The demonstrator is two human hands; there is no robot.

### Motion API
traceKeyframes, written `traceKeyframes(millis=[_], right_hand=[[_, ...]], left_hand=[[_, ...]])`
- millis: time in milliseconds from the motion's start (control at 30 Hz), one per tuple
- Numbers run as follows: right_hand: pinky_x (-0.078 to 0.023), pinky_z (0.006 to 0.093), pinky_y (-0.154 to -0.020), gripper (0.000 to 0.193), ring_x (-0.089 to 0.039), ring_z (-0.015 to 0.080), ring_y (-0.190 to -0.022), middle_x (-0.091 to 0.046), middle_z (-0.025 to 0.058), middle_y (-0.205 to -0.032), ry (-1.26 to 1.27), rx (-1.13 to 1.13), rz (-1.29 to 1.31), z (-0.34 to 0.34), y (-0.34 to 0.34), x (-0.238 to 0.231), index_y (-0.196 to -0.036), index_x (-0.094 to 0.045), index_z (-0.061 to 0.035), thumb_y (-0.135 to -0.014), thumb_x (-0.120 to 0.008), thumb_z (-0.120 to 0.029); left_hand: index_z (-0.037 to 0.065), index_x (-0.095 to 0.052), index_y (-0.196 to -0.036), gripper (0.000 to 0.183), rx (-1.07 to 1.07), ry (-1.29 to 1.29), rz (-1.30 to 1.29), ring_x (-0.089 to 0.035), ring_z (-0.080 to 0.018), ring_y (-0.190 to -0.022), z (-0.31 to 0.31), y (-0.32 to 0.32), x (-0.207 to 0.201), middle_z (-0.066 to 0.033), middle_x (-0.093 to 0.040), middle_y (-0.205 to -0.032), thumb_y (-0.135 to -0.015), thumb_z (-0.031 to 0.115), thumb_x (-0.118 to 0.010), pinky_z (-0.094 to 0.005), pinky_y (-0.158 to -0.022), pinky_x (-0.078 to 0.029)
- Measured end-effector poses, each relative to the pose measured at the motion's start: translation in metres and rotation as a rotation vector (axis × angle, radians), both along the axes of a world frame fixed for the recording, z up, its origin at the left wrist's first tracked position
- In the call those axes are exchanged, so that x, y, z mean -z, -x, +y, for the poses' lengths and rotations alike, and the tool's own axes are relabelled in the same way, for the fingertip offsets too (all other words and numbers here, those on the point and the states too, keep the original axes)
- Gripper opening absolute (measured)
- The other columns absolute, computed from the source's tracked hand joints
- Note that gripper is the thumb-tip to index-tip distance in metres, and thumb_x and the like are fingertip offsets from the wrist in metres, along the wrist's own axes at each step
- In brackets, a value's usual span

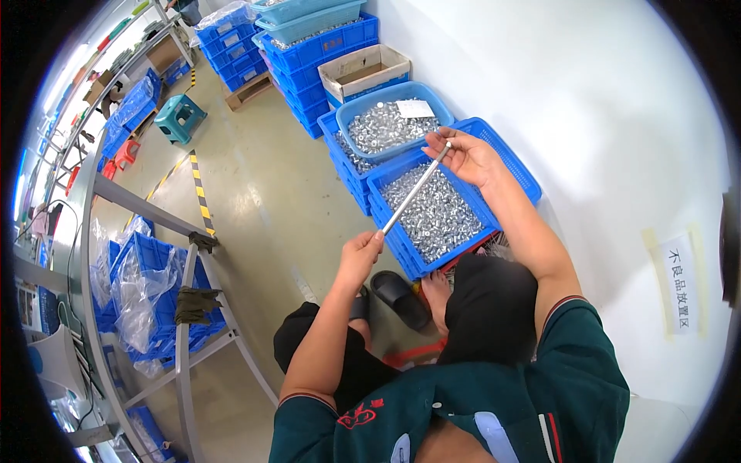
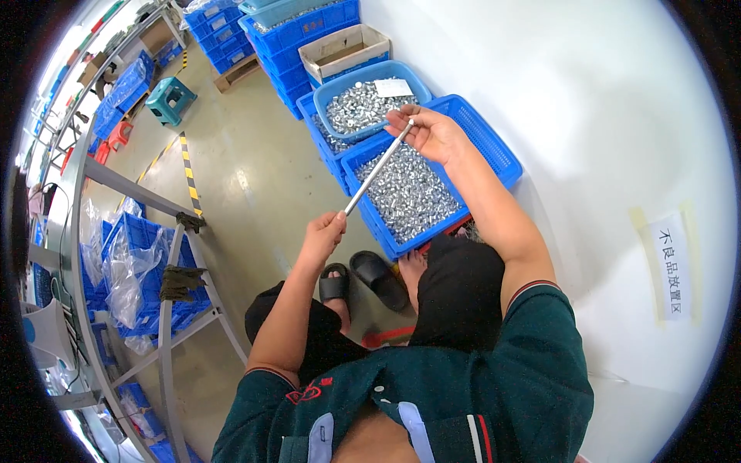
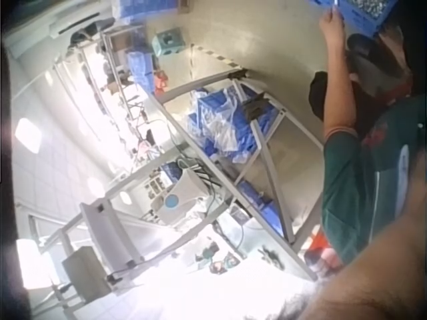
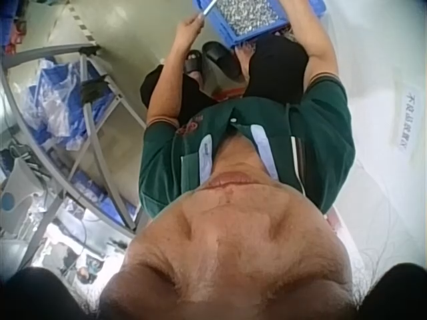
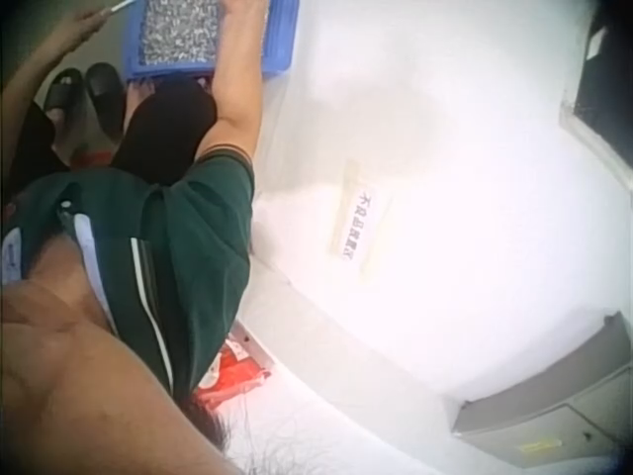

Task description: Sorting and inspecting small metal rings using a rod and placing them into blue crates.

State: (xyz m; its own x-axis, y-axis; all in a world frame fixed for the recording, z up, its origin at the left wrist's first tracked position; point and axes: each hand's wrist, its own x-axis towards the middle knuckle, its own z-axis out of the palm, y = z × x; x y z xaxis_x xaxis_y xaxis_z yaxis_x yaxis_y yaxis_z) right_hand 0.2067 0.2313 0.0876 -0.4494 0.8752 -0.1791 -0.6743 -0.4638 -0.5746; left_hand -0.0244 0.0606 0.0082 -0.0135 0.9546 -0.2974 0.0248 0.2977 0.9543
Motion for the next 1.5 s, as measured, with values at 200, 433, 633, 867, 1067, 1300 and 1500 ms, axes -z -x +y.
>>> traceKeyframes(millis=[200, 433, 633, 867, 1067, 1300, 1500], right_hand=[[-0.044, 0.0474, -0.092, 0.017, -0.056, 0.0325, -0.1, -0.056, 0.0224, -0.1, 0.003, -0.062, 0.026, 0.0, -0.011, -0.027, -0.095, -0.051, 0.006, -0.08, -0.044, 0.007], [-0.044, 0.0462, -0.093, 0.015, -0.055, 0.0312, -0.101, -0.055, 0.0227, -0.103, -0.069, -0.099, 0.116, -0.004, -0.003, -0.037, -0.095, -0.052, 0.0059, -0.083, -0.043, 0.004], [-0.047, 0.0457, -0.089, 0.022, -0.055, 0.0334, -0.1, -0.056, 0.023, -0.099, 0.05, -0.023, -0.131, -0.001, 0.008, 0.032, -0.095, -0.049, 0.0073, -0.091, -0.042, -0.013], [-0.05, 0.0423, -0.085, 0.022, -0.058, 0.0296, -0.095, -0.058, 0.0188, -0.095, -0.105, 0.011, -0.225, 0.001, 0.012, 0.005, -0.092, -0.051, 0.0041, -0.092, -0.043, -0.017], [-0.05, 0.039, -0.085, 0.022, -0.058, 0.0267, -0.094, -0.058, 0.0166, -0.094, -0.071, 0.035, -0.04, -0.015, 0.031, -0.021, -0.091, -0.051, 0.0023, -0.091, -0.045, -0.019], [-0.048, 0.0392, -0.088, 0.025, -0.056, 0.0309, -0.098, -0.055, 0.0205, -0.104, -0.071, -0.248, -0.269, -0.01, 0.016, 0.009, -0.109, -0.045, 0.0091, -0.088, -0.044, -0.005], [-0.053, 0.0362, -0.076, 0.027, -0.06, 0.0291, -0.09, -0.056, 0.0209, -0.101, -0.109, 0.059, -0.473, 0.002, -0.002, 0.02, -0.108, -0.042, 0.0084, -0.089, -0.045, -0.01]], left_hand=[[0.003, -0.048, -0.061, 0.036, -0.127, -0.234, 0.525, -0.04, -0.0096, -0.049, -0.007, -0.016, -0.031, 0.0003, -0.042, -0.053, -0.086, 0.028, -0.053, -0.0281, -0.047, -0.034], [0.006, -0.049, -0.062, 0.036, -0.018, -0.068, 0.024, -0.037, -0.0067, -0.046, -0.003, -0.01, -0.029, 0.0032, -0.041, -0.052, -0.088, 0.031, -0.05, -0.024, -0.043, -0.028], [0.011, -0.044, -0.066, 0.032, 0.015, 0.134, -0.188, -0.023, -0.0007, -0.038, -0.001, -0.008, 0.016, 0.0085, -0.03, -0.049, -0.089, 0.033, -0.048, -0.0187, -0.035, -0.015], [0.011, -0.043, -0.067, 0.033, 0.071, 0.246, -0.383, -0.021, -0.0029, -0.037, -0.002, -0.006, -0.019, 0.0073, -0.028, -0.048, -0.09, 0.034, -0.046, -0.0203, -0.035, -0.014], [0.012, -0.042, -0.068, 0.034, 0.118, 0.278, -0.645, -0.019, -0.004, -0.037, -0.009, -0.02, -0.038, 0.0068, -0.025, -0.048, -0.091, 0.036, -0.043, -0.0209, -0.034, -0.013], [0.012, -0.043, -0.067, 0.033, -0.051, 0.213, -0.374, -0.02, -0.0023, -0.037, -0.004, -0.012, -0.015, 0.008, -0.027, -0.048, -0.09, 0.037, -0.046, -0.0198, -0.034, -0.013], [0.012, -0.043, -0.067, 0.033, -0.043, 0.184, -0.27, -0.021, -0.001, -0.037, -0.006, -0.003, -0.007, 0.0086, -0.03, -0.049, -0.088, 0.036, -0.049, -0.0187, -0.035, -0.015]])
